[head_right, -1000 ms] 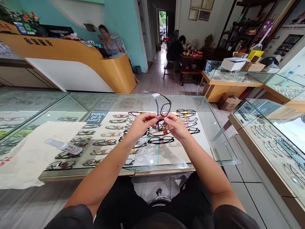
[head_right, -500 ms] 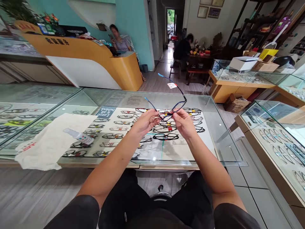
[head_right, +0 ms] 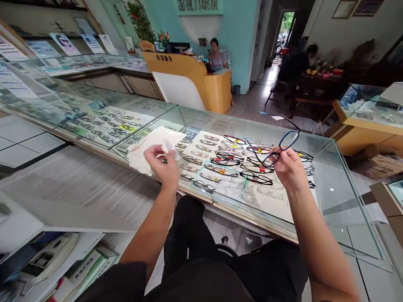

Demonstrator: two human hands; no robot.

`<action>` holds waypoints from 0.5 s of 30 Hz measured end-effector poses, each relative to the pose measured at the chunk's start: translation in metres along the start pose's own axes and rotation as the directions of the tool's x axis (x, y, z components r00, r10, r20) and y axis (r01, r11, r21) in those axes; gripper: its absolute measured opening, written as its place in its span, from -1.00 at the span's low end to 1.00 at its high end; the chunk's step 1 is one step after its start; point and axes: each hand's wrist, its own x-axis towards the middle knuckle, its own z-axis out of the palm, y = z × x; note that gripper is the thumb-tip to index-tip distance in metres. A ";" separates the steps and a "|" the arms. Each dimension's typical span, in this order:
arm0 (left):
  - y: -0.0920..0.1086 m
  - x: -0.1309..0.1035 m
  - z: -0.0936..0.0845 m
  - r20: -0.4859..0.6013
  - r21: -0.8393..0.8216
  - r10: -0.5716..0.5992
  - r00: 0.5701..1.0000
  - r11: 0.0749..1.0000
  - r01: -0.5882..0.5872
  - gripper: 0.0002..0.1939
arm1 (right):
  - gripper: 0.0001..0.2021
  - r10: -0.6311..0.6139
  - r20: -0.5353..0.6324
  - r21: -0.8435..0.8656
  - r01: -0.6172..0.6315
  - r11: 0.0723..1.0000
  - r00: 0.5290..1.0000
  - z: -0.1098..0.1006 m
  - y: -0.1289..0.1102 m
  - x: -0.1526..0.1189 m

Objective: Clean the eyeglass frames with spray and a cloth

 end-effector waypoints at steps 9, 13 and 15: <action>-0.072 0.052 0.025 0.449 -0.156 -0.071 0.891 0.975 0.157 -0.46 | -0.66 0.034 -0.037 0.050 -0.032 0.998 0.999 0.000 0.000 0.002; -0.071 0.035 0.032 0.433 -0.197 -0.026 0.901 0.973 0.123 -0.47 | -0.66 0.041 -0.025 0.051 -0.040 0.998 0.999 -0.001 0.000 0.003; -0.071 0.028 0.034 0.438 -0.216 -0.009 0.899 0.970 0.115 -0.48 | -0.64 0.047 -0.033 0.046 -0.046 0.998 0.998 -0.001 0.001 0.003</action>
